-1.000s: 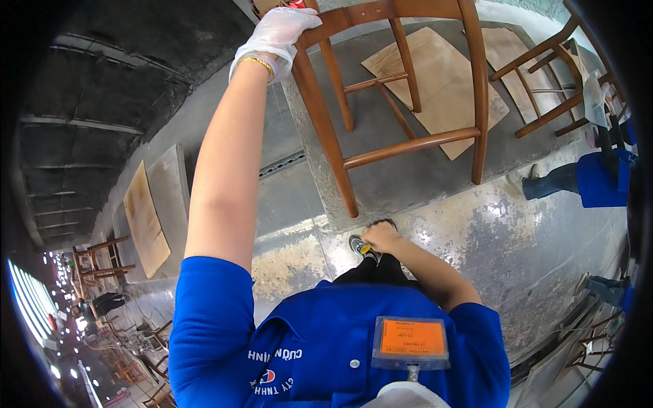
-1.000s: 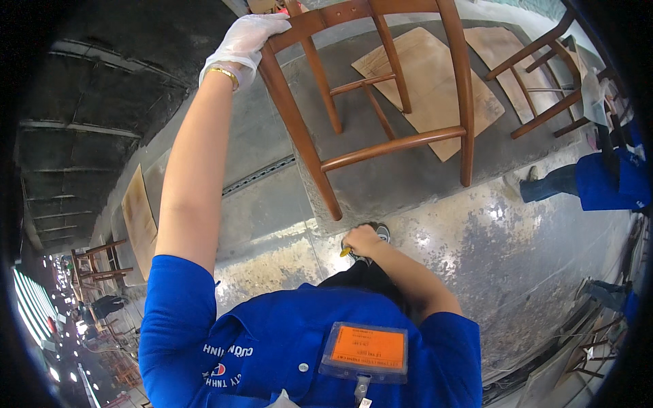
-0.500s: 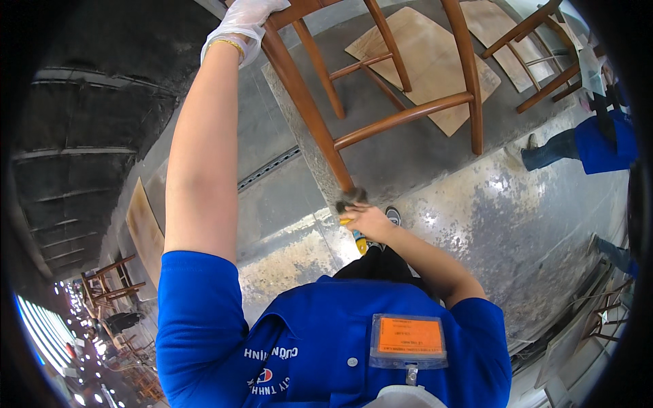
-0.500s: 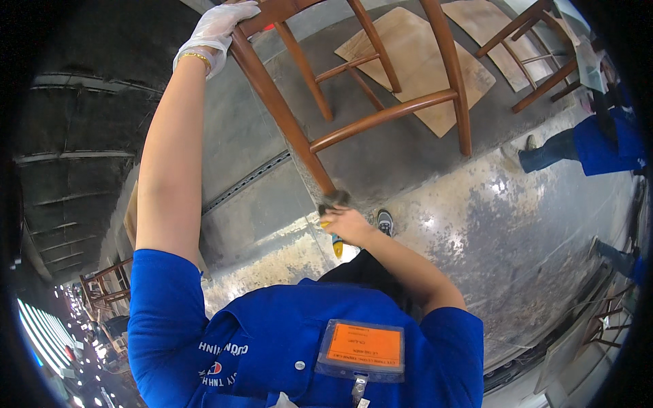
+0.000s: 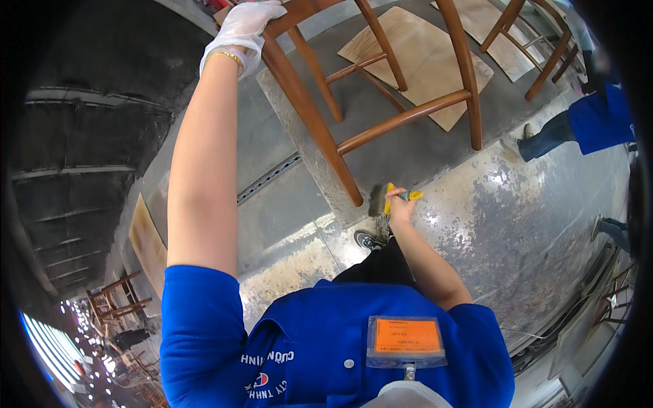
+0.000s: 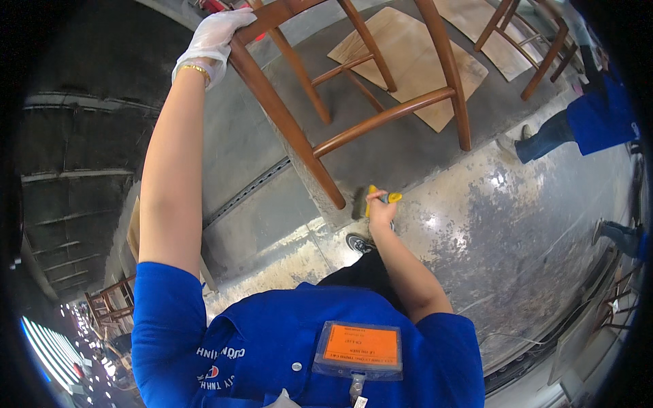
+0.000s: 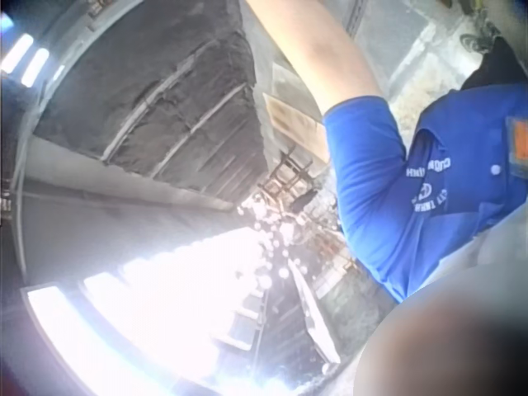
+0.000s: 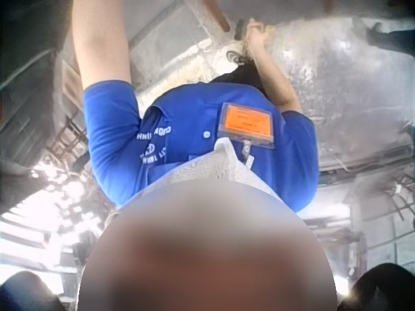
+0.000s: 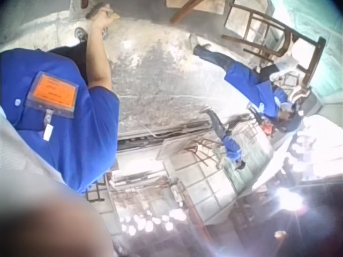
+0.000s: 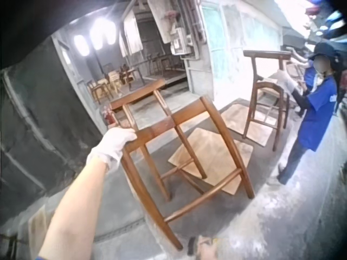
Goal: The person uses a yellow-handled brush to wipe and clean a wooden chair. They hold the chair with one gloved hand and brush its legs, seat frame, and backrest in repeated strokes, repositioning the chair as needed to reach different areas.
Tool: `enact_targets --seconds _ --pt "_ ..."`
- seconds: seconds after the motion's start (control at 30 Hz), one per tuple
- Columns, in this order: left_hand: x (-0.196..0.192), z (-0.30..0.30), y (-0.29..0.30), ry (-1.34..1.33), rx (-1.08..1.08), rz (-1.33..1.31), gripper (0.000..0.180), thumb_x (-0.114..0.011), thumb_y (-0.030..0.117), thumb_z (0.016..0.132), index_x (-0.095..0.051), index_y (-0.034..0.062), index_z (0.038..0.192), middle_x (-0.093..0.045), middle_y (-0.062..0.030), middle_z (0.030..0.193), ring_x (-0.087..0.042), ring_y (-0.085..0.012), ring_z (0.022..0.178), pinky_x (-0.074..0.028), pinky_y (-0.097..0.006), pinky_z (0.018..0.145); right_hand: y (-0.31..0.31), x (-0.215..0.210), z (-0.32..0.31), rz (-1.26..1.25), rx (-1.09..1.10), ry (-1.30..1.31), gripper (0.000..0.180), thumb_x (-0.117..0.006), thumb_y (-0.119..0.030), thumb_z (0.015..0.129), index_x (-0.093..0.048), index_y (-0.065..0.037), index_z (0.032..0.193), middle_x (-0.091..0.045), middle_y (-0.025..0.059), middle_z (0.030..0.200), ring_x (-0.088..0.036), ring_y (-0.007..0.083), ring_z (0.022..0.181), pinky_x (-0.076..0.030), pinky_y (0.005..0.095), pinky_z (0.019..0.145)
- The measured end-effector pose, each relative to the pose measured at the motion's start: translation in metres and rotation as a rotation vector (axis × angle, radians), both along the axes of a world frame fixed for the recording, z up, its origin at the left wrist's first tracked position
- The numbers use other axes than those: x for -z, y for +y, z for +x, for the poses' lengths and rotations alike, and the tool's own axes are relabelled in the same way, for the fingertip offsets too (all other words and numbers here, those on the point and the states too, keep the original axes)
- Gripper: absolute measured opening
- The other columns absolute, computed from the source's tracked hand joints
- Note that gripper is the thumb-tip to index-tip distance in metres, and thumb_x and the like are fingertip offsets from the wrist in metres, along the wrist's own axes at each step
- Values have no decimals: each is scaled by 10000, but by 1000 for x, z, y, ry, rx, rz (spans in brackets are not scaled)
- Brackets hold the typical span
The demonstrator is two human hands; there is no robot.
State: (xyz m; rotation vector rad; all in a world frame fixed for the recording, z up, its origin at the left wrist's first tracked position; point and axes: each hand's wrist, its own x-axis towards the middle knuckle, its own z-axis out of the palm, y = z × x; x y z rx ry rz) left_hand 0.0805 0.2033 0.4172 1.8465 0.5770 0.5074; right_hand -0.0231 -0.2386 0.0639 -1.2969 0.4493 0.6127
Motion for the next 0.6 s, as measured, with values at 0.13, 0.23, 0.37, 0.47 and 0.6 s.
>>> enact_targets --seconds 0.13,0.23,0.37,0.47,0.6 --pt "3 9 6 102 19 275 383 -789 223 949 -793 -1 1260 -777 -58 1259 -693 -176 1175 -518 -325 1039 3 -61 45 272 -648 -801 224 -780 164 810 -702 -41 762 -750 204 1370 -728 320 1241 -559 420 1087" --pt "5 19 9 81 134 391 374 -790 202 933 -800 -9 1241 -778 -65 1270 -709 -182 1148 -523 -327 1027 18 -105 112 111 -553 -1178 217 -796 120 821 -735 -79 759 -791 146 1302 -748 299 1231 -572 379 1062" --pt "6 24 -2 67 61 402 375 -785 186 930 -800 -25 1240 -796 -83 1244 -712 -174 1172 -513 -319 1057 -19 -149 214 -314 -140 -1292 184 -778 110 803 -714 -62 793 -791 162 1275 -741 333 1246 -585 372 1051" --pt "5 22 -11 58 44 351 405 -762 201 938 -789 -47 1258 -794 -127 1304 -714 -185 1221 -504 -320 1087 -30 -159 217 -625 236 -1365 193 -751 92 775 -683 -88 792 -733 131 1416 -730 308 1272 -601 355 1025" --pt "0 21 -11 85 148 580 434 -743 217 943 -775 -70 1267 -767 -168 1379 -711 -217 1271 -499 -325 1108 -11 -145 175 -512 -473 -1492 246 -783 60 719 -718 -162 802 -739 71 1434 -741 299 1273 -609 350 985"
